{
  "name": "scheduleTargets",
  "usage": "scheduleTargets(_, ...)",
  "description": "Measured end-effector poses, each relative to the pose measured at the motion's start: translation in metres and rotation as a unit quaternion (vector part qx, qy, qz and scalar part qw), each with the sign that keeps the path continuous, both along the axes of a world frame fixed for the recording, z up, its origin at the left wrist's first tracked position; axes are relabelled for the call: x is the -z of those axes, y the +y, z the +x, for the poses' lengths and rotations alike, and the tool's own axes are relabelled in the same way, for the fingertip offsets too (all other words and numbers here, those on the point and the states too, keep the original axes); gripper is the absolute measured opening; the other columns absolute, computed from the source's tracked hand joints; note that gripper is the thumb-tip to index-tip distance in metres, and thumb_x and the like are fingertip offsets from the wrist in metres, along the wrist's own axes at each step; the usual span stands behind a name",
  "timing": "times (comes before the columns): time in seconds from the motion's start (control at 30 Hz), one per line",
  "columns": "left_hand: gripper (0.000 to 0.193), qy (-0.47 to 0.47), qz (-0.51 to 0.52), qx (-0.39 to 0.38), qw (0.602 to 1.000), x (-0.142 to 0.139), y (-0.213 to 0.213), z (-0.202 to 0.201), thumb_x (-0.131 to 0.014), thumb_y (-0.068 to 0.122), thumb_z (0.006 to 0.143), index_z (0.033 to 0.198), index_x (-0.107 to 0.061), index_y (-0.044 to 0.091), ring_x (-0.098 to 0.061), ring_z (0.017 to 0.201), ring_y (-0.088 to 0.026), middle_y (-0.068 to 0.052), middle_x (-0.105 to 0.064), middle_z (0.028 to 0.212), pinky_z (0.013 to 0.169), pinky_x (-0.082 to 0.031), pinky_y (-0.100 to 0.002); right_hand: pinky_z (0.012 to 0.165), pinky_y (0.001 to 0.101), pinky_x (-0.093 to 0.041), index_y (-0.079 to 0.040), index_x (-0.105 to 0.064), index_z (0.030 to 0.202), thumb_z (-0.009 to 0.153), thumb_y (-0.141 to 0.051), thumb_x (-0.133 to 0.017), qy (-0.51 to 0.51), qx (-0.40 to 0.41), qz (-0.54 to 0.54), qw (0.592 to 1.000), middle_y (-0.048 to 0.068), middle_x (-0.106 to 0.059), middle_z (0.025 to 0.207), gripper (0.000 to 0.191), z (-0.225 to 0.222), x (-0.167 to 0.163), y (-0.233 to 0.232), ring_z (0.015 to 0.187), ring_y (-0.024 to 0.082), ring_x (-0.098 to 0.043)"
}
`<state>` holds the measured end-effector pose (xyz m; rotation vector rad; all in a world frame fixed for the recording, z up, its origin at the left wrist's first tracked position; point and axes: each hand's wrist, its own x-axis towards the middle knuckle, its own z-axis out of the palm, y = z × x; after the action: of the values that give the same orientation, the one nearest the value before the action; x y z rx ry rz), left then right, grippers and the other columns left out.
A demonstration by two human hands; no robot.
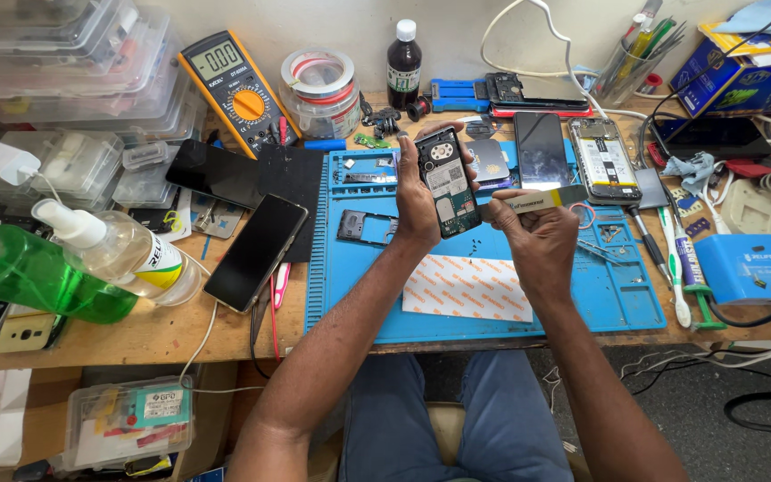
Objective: The person works on a disassembled smartphone at a repair bench, prying at the open device with a handheld tool, lifting the battery and internal components, brushing the internals, and finally plugging a charging cable into the phone. The episode starts and ends mid-repair.
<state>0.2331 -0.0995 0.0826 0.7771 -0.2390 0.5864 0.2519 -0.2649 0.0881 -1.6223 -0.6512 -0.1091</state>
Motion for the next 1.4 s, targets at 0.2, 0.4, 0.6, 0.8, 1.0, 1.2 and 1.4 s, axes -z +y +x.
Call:
scheduleTargets(0.2,0.070,0.013,0.030,-0.011,0.999,0.001,-0.001,0.001,-0.018,0.057,0.113,0.135,-0.056,0.003,-0.068,0.082,-0.016,-0.009,-0.064,0.092,0.072,-0.063,-0.032,0.064,0.0288,-0.059,-0.001,-0.075,0.106,0.097,-0.014,-0.078,-0.041,0.039,-0.023,0.998,0.011,-0.077,0.083,0.017,-0.003,0.007,-0.002,0.073,0.016,-0.073)
scheduleTargets(0.4,0.070,-0.024,0.020,-0.022,0.999,0.009,-0.004,0.004,-0.020,0.059,0.115,0.139,-0.055,0.003,-0.066,0.083,-0.016,-0.009,-0.062,0.095,0.073,-0.061,-0.032,0.077,0.0288,-0.064,0.001,-0.069,0.113,0.103,-0.009,-0.075,-0.259,0.069,-0.010,0.963,0.013,-0.077,0.099,0.016,-0.011,0.020,-0.002,0.090,0.019,-0.077)
scheduleTargets(0.6,0.067,-0.085,-0.101,-0.058,0.990,0.009,0.003,0.012,-0.026,0.060,0.115,0.143,-0.053,0.004,-0.065,0.090,-0.022,-0.009,-0.062,0.099,0.085,-0.058,-0.039,0.083,0.0306,-0.061,0.000,-0.070,0.111,0.096,-0.008,-0.078,0.117,-0.022,0.170,0.978,0.011,-0.076,0.099,0.019,-0.011,0.021,-0.001,0.090,0.017,-0.074)
scheduleTargets(0.8,0.058,-0.148,-0.037,0.056,0.987,-0.009,-0.010,-0.001,-0.044,0.051,0.114,0.149,-0.045,0.005,-0.061,0.126,-0.029,-0.017,-0.065,0.127,0.113,-0.050,-0.046,0.081,0.0351,-0.063,-0.002,-0.066,0.112,0.095,-0.012,-0.073,0.245,-0.100,0.258,0.929,0.006,-0.072,0.102,0.021,0.006,-0.004,-0.002,0.091,0.017,-0.071)
scheduleTargets(1.0,0.071,-0.002,-0.060,0.455,0.888,-0.024,-0.004,-0.021,-0.044,0.051,0.104,0.156,-0.033,0.003,-0.052,0.140,-0.047,-0.026,-0.051,0.150,0.110,-0.052,-0.062,0.084,0.0306,-0.064,-0.001,-0.069,0.111,0.093,-0.016,-0.075,0.090,-0.181,-0.036,0.979,0.013,-0.076,0.099,0.024,0.074,-0.063,-0.052,0.090,0.018,-0.076)
scheduleTargets(1.2,0.064,-0.016,-0.012,0.434,0.901,-0.011,-0.009,-0.011,-0.046,0.026,0.113,0.171,-0.024,0.012,-0.068,0.113,-0.037,-0.028,-0.051,0.160,0.089,-0.064,-0.043,0.082,0.0306,-0.062,-0.002,-0.069,0.118,0.091,-0.021,-0.078,0.015,-0.184,-0.188,0.965,0.011,-0.078,0.101,0.034,0.082,-0.087,-0.070,0.089,0.017,-0.076)
scheduleTargets(1.4,0.060,0.012,0.010,0.248,0.969,0.005,0.000,0.004,-0.040,0.044,0.115,0.164,-0.032,0.011,-0.070,0.105,-0.029,-0.022,-0.060,0.130,0.085,-0.065,-0.041,0.065,0.0392,-0.056,-0.013,-0.067,0.124,0.084,-0.033,-0.083,0.094,-0.133,-0.567,0.807,0.014,-0.077,0.077,0.047,0.059,-0.035,-0.112,0.069,0.027,-0.074)
